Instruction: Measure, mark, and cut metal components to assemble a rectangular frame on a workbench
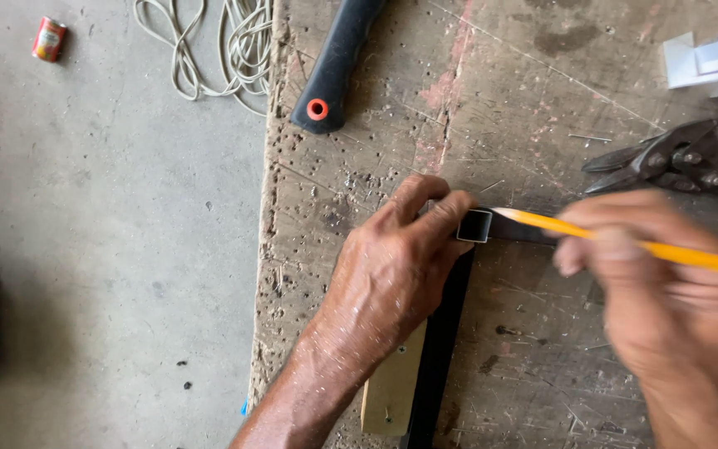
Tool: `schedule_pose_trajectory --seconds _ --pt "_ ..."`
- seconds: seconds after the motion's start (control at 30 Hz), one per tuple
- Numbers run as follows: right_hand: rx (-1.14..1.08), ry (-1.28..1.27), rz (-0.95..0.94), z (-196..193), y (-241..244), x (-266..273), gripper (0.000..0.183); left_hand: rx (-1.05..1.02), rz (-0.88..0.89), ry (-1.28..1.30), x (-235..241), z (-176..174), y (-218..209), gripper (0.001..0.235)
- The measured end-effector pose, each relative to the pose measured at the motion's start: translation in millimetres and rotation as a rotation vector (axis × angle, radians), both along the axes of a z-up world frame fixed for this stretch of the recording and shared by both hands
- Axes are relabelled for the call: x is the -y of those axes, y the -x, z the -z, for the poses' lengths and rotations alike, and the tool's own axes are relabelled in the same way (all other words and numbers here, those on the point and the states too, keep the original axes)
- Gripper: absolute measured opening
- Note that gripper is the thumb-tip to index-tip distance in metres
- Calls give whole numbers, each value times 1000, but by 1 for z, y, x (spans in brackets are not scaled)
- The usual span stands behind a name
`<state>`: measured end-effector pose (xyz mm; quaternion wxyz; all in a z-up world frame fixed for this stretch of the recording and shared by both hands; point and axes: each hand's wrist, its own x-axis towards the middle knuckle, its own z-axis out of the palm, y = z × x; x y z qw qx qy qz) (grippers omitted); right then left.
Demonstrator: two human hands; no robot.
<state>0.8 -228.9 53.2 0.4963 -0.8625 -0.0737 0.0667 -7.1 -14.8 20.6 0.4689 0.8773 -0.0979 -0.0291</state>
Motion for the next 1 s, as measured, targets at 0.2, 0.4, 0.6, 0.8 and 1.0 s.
schedule_pose_trajectory --seconds 0.2,0.4,0.6,0.8,1.0 --pt "-209 -71 141 5 65 57 36 200 -70 -34 46 -40 81 13" --pt "-637 169 -4 28 125 88 52 146 -256 -235 94 4 141 31" --pt "-257 394 -181 54 135 101 62 111 -214 -221 88 -6 123 26" --pt "-203 230 -217 34 104 77 55 80 -280 -166 86 -10 116 22" --pt "-61 -312 0 53 63 73 51 75 -475 -430 96 -4 99 27"
